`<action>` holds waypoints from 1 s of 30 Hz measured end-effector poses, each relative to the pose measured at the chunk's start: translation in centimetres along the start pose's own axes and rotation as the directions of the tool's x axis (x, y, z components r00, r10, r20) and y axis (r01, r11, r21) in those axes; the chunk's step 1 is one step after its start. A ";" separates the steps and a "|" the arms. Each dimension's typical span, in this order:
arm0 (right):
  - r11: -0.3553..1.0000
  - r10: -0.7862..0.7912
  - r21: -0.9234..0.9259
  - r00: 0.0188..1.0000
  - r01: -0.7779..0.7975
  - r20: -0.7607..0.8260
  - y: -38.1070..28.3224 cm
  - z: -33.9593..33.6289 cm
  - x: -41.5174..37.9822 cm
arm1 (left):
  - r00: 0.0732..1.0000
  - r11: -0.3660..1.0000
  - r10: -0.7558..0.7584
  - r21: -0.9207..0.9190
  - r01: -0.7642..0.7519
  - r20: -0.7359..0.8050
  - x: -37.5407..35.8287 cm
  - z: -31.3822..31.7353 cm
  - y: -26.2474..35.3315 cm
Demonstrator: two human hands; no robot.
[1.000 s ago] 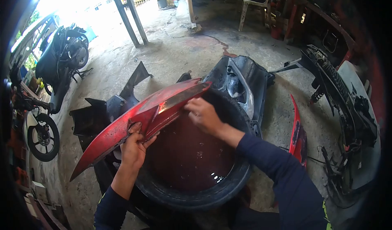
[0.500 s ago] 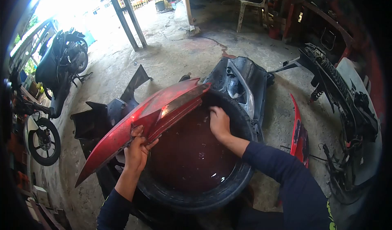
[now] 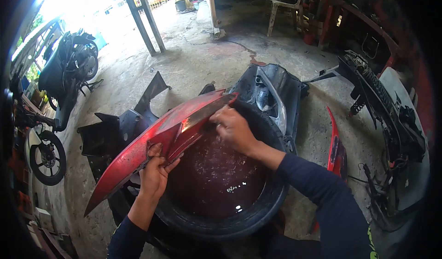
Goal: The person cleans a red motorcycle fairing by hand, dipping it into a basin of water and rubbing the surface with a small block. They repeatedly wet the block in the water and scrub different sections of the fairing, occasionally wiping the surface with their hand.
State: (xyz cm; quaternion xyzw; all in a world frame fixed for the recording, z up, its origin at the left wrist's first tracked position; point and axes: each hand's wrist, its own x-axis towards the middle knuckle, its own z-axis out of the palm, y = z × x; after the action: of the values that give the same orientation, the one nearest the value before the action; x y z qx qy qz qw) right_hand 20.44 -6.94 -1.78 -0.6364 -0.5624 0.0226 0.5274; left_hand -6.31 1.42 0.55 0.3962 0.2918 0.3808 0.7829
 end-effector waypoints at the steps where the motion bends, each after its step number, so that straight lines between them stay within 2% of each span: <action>1: 0.993 -0.101 -0.057 0.991 0.107 0.086 1.0 0.3 0.0 | 1.000 1.000 0.002 -0.001 -0.002 0.003 0.0 0.2 0.0; 2: 0.972 -0.191 -0.103 0.965 0.211 0.177 2.3 0.7 -0.1 | 1.000 1.000 -0.004 0.002 0.004 -0.020 0.0 0.3 0.1; 3: 0.948 -0.210 -0.215 0.969 0.235 0.134 5.1 1.0 0.2 | 0.999 1.000 -0.008 0.005 0.008 -0.046 -0.1 0.5 0.1; 4: 0.964 -0.116 -0.231 0.989 0.134 0.090 7.0 0.7 0.6 | 0.999 1.000 -0.002 0.003 0.003 -0.047 -0.2 0.8 0.2; 6: 0.953 -0.038 -0.296 0.996 0.061 0.082 7.0 0.6 0.6 | 0.998 1.000 0.005 0.005 -0.005 -0.065 -0.4 1.3 0.3; 8: 0.964 -0.144 -0.205 0.981 0.170 0.133 3.8 0.9 -0.4 | 0.998 1.000 -0.001 0.001 0.001 -0.067 -0.3 1.5 0.7; 9: 0.945 -0.207 -0.209 0.956 0.250 0.208 2.1 0.8 -0.5 | 0.998 1.000 -0.016 -0.013 0.015 -0.068 -0.3 1.5 0.7; 10: 0.946 -0.205 -0.207 0.954 0.251 0.219 3.4 0.4 -0.2 | 0.997 1.000 -0.019 -0.020 0.017 -0.077 -0.3 1.8 0.5; 12: 0.966 -0.073 -0.236 0.986 0.108 0.150 6.3 -0.5 1.4 | 0.994 1.000 -0.018 0.007 0.018 -0.105 -0.4 1.8 0.5; 13: 0.989 0.007 -0.145 0.988 0.016 0.154 6.9 -0.8 1.8 | 0.994 1.000 -0.015 0.011 0.016 -0.106 -0.5 1.7 0.7; 14: 0.990 0.004 -0.141 0.989 0.018 0.150 7.1 -0.3 1.0 | 0.996 1.000 -0.030 -0.003 0.030 -0.089 -0.4 1.7 0.9; 16: 0.952 -0.212 -0.187 0.963 0.242 0.167 3.1 0.5 -0.4 | 0.996 0.999 -0.042 -0.024 0.040 -0.079 -0.3 1.5 1.0; 17: 0.955 -0.227 -0.127 0.938 0.267 0.264 1.5 -0.1 -0.2 | 0.996 0.999 -0.039 -0.023 0.037 -0.075 0.0 1.7 0.8; 18: 0.956 -0.222 -0.127 0.937 0.263 0.269 2.7 -0.1 -0.1 | 0.997 0.999 -0.043 -0.019 0.042 -0.071 -0.1 1.5 0.7; 20: 0.987 -0.033 -0.153 0.986 0.058 0.163 7.2 -0.1 1.0 | 0.996 0.999 -0.038 -0.034 0.035 -0.083 -0.4 1.8 0.5; 22: 0.978 -0.051 -0.189 0.985 0.082 0.163 5.9 0.5 0.9 | 0.995 0.999 -0.022 -0.046 0.018 -0.099 -0.2 1.7 0.8; 24: 0.959 -0.195 -0.167 0.959 0.231 0.205 1.9 0.9 -0.7 | 0.992 0.998 -0.035 -0.051 0.029 -0.122 0.2 1.9 1.1; 25: 0.964 -0.189 -0.142 0.957 0.223 0.221 1.5 0.4 -0.2 | 0.991 0.998 -0.027 -0.066 0.018 -0.128 0.2 2.1 1.3; 26: 0.950 -0.166 -0.230 0.967 0.209 0.193 3.8 0.1 0.3 | 0.993 0.998 -0.036 -0.056 0.030 -0.113 -0.2 2.5 1.5; 28: 0.973 -0.005 -0.227 0.990 0.038 0.143 7.6 -0.8 1.4 | 0.995 0.999 -0.031 -0.045 0.027 -0.097 -0.6 3.1 1.8; 30: 0.978 0.008 -0.209 0.992 0.018 0.124 6.2 0.0 0.7 | 0.994 0.998 -0.052 -0.028 0.050 -0.100 -0.6 3.3 2.1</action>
State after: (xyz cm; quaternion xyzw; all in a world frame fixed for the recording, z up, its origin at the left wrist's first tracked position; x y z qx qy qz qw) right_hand 24.98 -5.30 -5.65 -0.6843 -0.5951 0.0016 0.4214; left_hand -4.92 0.51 4.12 0.3588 0.3362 0.3840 0.7815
